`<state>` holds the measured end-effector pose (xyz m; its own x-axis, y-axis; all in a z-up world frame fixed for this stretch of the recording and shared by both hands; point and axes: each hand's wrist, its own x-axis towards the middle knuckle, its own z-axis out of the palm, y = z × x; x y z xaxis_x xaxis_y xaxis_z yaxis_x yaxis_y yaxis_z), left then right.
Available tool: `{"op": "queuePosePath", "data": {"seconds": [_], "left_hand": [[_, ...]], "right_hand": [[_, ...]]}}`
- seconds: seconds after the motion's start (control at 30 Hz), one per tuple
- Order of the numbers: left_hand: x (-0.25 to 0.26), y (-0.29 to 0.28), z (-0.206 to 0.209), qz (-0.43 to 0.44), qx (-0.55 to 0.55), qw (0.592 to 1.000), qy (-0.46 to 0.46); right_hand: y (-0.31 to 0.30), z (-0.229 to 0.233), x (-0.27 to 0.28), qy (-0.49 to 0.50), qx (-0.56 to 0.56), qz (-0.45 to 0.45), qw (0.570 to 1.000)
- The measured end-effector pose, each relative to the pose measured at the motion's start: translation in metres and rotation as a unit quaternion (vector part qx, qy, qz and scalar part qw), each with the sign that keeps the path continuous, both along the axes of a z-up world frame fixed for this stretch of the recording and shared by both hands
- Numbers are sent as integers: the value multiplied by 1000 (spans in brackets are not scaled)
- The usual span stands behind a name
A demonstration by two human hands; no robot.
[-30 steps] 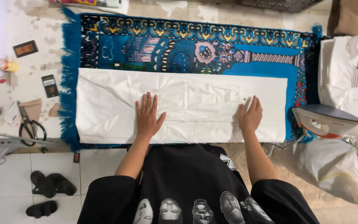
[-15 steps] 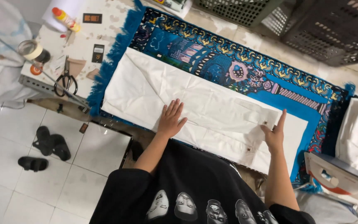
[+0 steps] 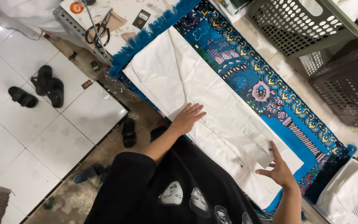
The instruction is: The person irons a white shirt on a patterned blue mat, smoothing the fabric with hands and using a spray bottle to dampen it. The person folds the shirt into a compact square and irons the folded edges.
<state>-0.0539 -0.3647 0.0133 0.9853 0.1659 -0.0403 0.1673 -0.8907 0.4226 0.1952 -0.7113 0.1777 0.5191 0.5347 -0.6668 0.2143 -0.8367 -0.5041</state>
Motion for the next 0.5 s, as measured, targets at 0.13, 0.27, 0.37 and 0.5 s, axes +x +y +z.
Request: {"op": "queuePosePath", "data": {"seconds": [0.13,0.27,0.37,0.5], "left_hand": [[7,-12,-22,30,32,999,-2],[11,-16,-35,60,56,997,13],[12,-14,-41,86,27,996,15],[8,-12,-49,103,28,994,-35]], "right_hand": [[-5,-17,4,-146,-137,118,973],[-9,-16,5,-212,-107,190,953],[-6,-3,3,-177,-172,215,945],[-11,-2,13,-352,-171,260,883]]}}
